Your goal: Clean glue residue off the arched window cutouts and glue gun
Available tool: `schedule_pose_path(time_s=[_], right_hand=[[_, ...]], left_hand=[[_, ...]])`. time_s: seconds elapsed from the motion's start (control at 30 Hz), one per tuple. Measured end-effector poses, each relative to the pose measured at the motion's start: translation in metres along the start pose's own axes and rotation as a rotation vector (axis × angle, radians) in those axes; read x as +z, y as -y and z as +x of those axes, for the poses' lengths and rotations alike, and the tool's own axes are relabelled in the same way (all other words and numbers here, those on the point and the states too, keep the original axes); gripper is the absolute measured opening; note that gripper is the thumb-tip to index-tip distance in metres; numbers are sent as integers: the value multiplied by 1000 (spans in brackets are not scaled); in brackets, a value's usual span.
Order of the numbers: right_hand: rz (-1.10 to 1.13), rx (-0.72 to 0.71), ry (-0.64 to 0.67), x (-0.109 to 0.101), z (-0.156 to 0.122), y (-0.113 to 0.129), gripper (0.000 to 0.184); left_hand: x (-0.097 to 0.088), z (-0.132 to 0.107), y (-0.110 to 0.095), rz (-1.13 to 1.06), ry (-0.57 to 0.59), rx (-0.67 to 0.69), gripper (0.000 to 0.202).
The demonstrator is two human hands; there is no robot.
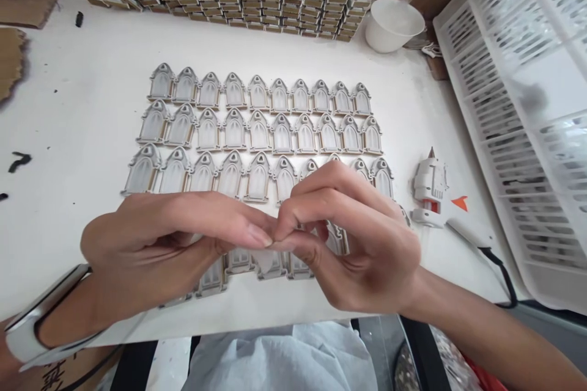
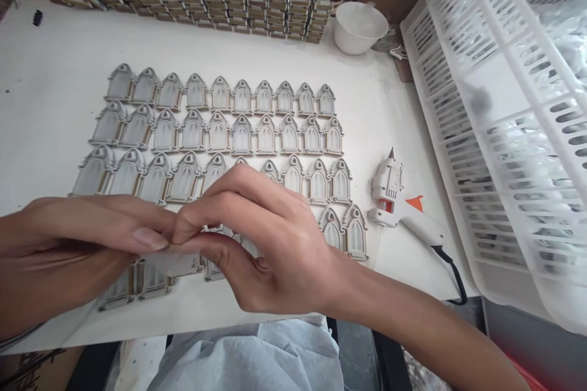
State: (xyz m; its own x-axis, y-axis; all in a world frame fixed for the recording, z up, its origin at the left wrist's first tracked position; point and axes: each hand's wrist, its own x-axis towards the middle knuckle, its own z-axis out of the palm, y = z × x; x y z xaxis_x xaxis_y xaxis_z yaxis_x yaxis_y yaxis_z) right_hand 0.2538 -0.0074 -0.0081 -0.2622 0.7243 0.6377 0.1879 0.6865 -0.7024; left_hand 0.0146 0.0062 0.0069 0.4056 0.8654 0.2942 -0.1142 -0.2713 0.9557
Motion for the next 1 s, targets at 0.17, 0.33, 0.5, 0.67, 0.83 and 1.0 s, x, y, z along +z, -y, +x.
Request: schedule_pose_path(time_s=[0.17, 0.33, 0.5, 0.67, 0.83, 1.0], right_hand=[[50, -5, -3, 2, 0, 3, 4], [15, -1, -17, 3, 0, 4, 5], [-66, 5, -50, 5, -4, 4, 8], [-123, -22, -76, 6, -6, 4, 9], [-126, -76, -97, 8, -5, 2, 9], [-170, -75, -132, 11, -7, 3, 13]], left_hand=[[-4, -5, 1, -137, 57, -37, 21], [-2, -2, -5, -166, 21, -46, 15], [-1, 2, -2, -245, 65, -34, 16], [1, -3, 2, -362, 27, -84, 18], [-1, -8, 1, -349, 35, -115, 15], [-8, -8, 2, -353, 59, -132, 16]])
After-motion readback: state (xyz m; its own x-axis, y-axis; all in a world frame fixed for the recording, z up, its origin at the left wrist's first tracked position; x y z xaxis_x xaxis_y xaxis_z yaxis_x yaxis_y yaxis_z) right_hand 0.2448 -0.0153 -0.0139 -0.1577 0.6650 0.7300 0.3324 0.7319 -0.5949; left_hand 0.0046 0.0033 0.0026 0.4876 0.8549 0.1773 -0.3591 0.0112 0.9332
